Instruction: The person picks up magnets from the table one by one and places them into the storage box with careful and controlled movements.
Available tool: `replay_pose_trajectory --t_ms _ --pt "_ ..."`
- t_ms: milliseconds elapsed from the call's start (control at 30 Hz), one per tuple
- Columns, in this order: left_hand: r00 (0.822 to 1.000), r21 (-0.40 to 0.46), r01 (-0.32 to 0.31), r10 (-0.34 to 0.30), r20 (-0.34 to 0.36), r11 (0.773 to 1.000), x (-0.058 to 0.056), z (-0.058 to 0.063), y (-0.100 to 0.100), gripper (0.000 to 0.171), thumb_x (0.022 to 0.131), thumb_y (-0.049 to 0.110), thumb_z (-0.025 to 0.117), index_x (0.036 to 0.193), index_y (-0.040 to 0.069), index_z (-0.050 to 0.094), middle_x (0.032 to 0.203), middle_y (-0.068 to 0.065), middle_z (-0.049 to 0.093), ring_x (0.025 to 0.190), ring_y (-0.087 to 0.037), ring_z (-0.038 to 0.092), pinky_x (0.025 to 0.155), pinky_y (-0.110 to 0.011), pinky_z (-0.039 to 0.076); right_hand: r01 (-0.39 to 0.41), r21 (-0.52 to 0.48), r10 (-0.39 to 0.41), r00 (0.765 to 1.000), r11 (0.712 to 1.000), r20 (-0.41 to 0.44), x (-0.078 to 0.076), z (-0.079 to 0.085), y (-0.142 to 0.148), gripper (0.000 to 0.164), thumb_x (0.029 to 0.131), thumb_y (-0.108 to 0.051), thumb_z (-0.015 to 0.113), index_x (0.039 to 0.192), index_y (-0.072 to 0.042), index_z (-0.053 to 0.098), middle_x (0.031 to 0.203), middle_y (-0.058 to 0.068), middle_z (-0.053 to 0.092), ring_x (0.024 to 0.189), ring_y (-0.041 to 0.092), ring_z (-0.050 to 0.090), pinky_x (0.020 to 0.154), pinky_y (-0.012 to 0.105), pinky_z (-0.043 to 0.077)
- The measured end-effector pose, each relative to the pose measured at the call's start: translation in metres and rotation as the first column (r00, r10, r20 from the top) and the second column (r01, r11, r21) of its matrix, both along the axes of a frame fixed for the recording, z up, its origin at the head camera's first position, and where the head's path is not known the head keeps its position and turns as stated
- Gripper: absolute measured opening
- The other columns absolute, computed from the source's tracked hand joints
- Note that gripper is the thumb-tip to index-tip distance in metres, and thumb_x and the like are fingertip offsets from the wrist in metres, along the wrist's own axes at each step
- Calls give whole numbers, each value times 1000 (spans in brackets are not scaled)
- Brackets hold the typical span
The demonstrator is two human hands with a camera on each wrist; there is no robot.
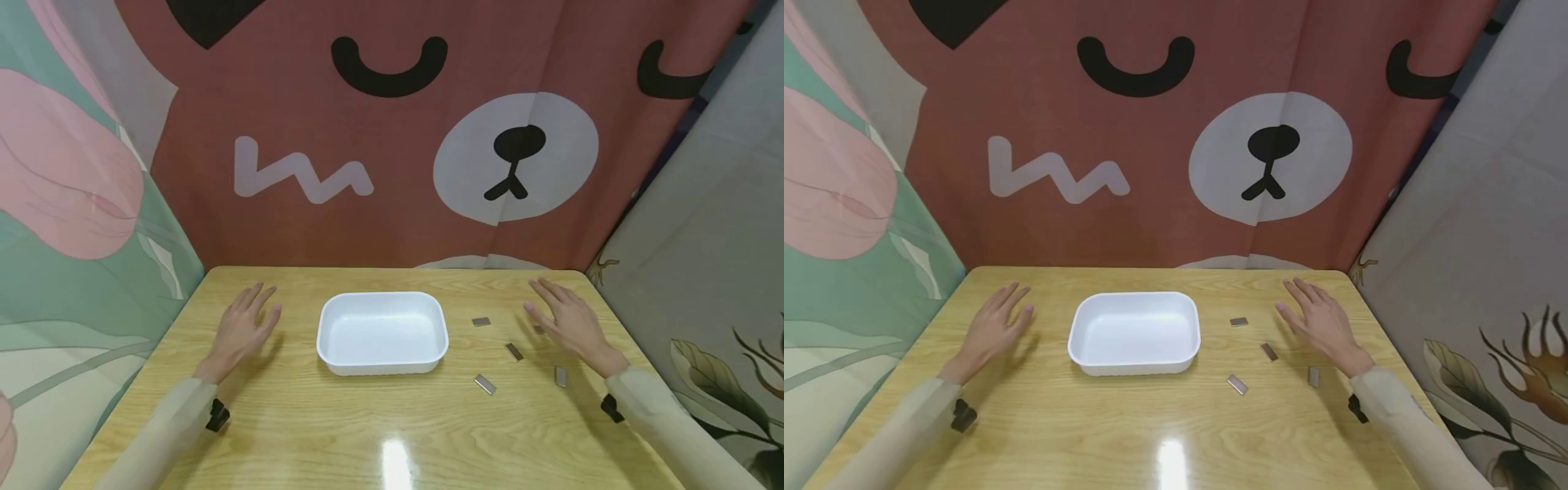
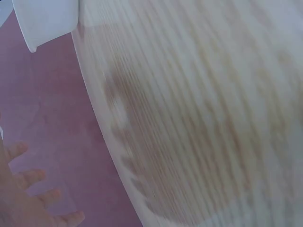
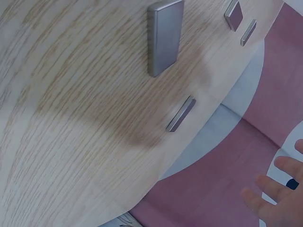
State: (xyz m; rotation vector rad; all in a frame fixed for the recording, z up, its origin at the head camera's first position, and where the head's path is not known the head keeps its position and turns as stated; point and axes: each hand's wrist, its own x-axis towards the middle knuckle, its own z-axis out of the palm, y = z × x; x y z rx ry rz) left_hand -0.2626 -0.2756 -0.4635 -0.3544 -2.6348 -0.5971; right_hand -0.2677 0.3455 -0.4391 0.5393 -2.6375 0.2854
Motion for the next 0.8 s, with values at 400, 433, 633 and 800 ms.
replay_pose_trajectory --t_ms 400,433,633,800 --pt "1000 26 -1 0 9 1000 -1 2 2 52 89 45 41 134 18 39 140 -14 28 124 -40 25 93 -61 21 -14 -21 15 1000 1000 12 3 1 -4 60 86 -38 54 138 -19 33 138 11 33 117 39 34 93 54 26" --pt "1000 30 0 0 8 1000 -1 2 2 52 89 46 41 134 19 40 140 -14 28 124 -39 25 93 -60 21 -16 -20 16 1000 1000 12 3 1 -4 59 86 -38 54 138 -18 33 138 11 33 117 39 34 93 54 26" --pt "1000 29 -4 3 16 1000 1 6 4 52 89 46 40 133 18 40 140 -15 29 124 -39 25 93 -60 22 -24 -24 25 1000 999 6 3 2 -7 58 86 -39 53 137 -17 35 138 10 33 117 39 35 93 54 26" --pt "999 30 -6 5 37 1000 2 7 4 53 89 47 40 134 18 39 141 -14 27 125 -38 24 94 -60 21 -22 -28 22 1000 999 3 4 2 -6 59 86 -39 54 137 -17 35 138 10 34 116 39 36 92 54 27"
